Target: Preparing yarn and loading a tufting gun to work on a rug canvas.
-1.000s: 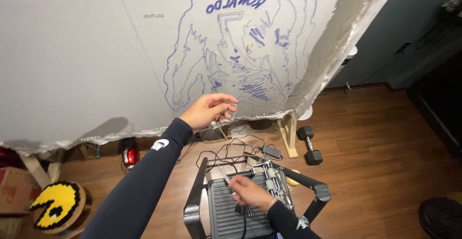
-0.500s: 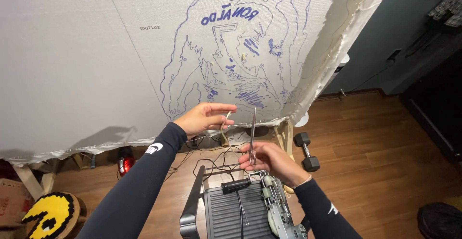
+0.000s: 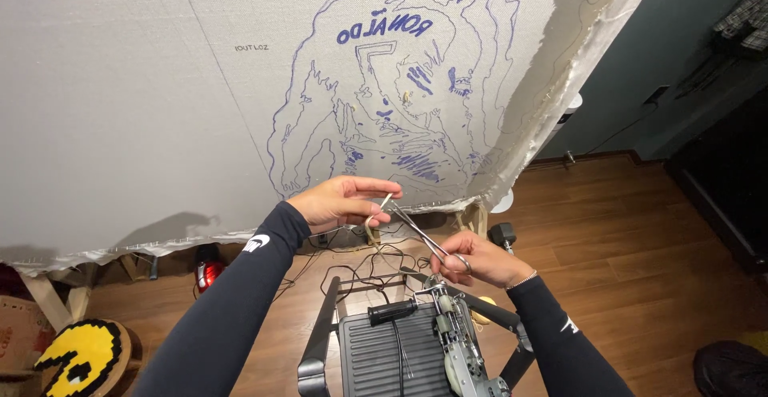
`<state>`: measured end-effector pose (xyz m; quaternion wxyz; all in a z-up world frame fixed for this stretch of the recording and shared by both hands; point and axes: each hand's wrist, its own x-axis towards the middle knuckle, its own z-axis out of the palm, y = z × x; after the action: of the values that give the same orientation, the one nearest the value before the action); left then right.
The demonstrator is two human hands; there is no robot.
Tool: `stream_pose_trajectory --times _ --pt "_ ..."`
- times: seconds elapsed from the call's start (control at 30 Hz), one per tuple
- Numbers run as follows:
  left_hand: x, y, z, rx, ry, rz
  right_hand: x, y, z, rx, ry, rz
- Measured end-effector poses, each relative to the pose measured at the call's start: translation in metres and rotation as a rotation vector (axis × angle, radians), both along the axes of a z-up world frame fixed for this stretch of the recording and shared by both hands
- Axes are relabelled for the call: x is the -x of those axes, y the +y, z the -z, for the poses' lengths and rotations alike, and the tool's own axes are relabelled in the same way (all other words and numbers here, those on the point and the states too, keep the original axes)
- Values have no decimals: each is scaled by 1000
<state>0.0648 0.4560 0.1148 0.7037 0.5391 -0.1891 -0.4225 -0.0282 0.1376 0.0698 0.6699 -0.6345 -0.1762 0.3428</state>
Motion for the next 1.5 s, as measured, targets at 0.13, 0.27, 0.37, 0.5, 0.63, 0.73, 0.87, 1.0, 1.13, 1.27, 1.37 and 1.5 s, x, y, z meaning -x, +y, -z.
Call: stream_pose_trajectory --times 0.13,0.27,0.37,0.5,0.63,0.73,0.87,1.0,1.13,1.27,1.37,1.5 --pt "2 -2 5 23 38 30 -4 1 -2 -4 -28 -27" --pt "6 -4 6 52 44 54 -7 7 -8 -26 -16 -36" --pt "8 -7 7 73 35 78 -7 12 -14 -33 -16 -36" --pt "8 -9 11 77 51 97 -7 18 -14 -39 -21 -14" --pt "8 -10 11 71 73 75 -10 17 -2 -58 -19 0" --pt "5 -8 16 74 78 54 -11 17 2 -82 -6 16" --pt "-2 -5 29 69 69 -2 -9 21 -1 -12 4 83" --pt "-19 3 52 32 20 -153 3 34 7 208 -85 113" --pt "-22 3 46 3 -13 -242 38 65 55 295 32 85" --pt "-24 4 50 -50 -122 -326 77 95 114 226 40 47" --pt "-32 -2 65 -29 -197 -364 107 113 157 483 -147 -45" --pt "-33 -11 69 30 -250 -387 148 130 254 912 -560 87"
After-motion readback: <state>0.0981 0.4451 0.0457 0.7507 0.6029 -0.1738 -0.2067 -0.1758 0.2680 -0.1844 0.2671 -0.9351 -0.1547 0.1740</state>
